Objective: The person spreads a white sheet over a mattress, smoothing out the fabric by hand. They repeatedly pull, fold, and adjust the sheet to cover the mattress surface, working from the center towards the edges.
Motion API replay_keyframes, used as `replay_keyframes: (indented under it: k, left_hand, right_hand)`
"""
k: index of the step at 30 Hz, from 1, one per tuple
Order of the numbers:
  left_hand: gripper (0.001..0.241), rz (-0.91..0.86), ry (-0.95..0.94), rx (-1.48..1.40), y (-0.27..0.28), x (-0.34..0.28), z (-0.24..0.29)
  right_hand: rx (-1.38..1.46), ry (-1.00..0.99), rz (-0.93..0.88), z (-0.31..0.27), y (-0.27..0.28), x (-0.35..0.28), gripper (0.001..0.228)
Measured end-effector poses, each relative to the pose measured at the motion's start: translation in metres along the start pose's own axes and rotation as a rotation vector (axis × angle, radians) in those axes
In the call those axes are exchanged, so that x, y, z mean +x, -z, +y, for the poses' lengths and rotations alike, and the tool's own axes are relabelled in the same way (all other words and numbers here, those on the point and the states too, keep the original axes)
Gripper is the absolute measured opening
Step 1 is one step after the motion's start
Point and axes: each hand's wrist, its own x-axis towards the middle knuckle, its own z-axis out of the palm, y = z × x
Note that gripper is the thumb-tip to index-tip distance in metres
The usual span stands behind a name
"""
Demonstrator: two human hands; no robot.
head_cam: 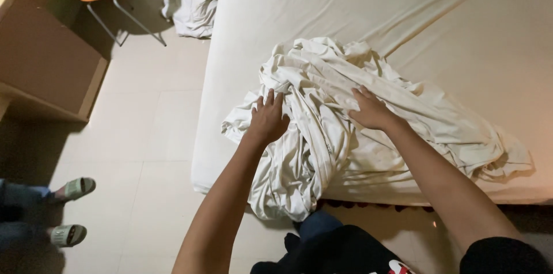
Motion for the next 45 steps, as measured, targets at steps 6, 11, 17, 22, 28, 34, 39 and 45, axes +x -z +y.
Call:
replay_keyframes:
  k: [6, 11, 17, 22, 28, 34, 39, 45]
  left_hand:
    - [0.075, -0.036, -0.02, -0.026, 0.004, 0.029, -0.033]
    - [0.076, -0.075, -0.02, 0.019, 0.028, 0.051, -0.076]
    - [0.075, -0.106, -0.009, 0.042, 0.025, 0.078, -0.109]
    - [0.074, -0.204, -0.131, 0.046, 0.015, 0.127, -0.104]
    - [0.074, -0.346, -0.365, 0.013, -0.005, 0.174, -0.097]
    - [0.072, -0.354, -0.615, -0.044, -0.006, 0.166, -0.159]
    - [0.075, -0.426, -0.659, -0.077, 0.016, 0.172, -0.184]
    - [0.075, -0.631, -0.702, -0.012, 0.026, 0.14, -0.208]
  right_hand:
    - [0.112, 0.064, 0.055, 0.011, -0.034, 0.041, 0.088]
    - [0.17, 0.041, 0.039, 0.023, -0.094, 0.077, 0.088]
    - [0.2, -0.085, -0.006, 0.015, -0.122, 0.093, 0.089]
    - [0.236, -0.261, 0.024, -0.005, -0.093, 0.076, 0.088]
    - [0.258, -0.366, 0.186, 0.02, -0.126, 0.05, 0.084]
    - [0.364, -0.522, 0.307, -0.04, -0.19, -0.008, 0.081]
    - [0.384, -0.64, 0.446, -0.156, -0.188, -0.037, 0.077]
    - [0.465, -0.729, 0.51, -0.223, -0.239, -0.065, 0.073]
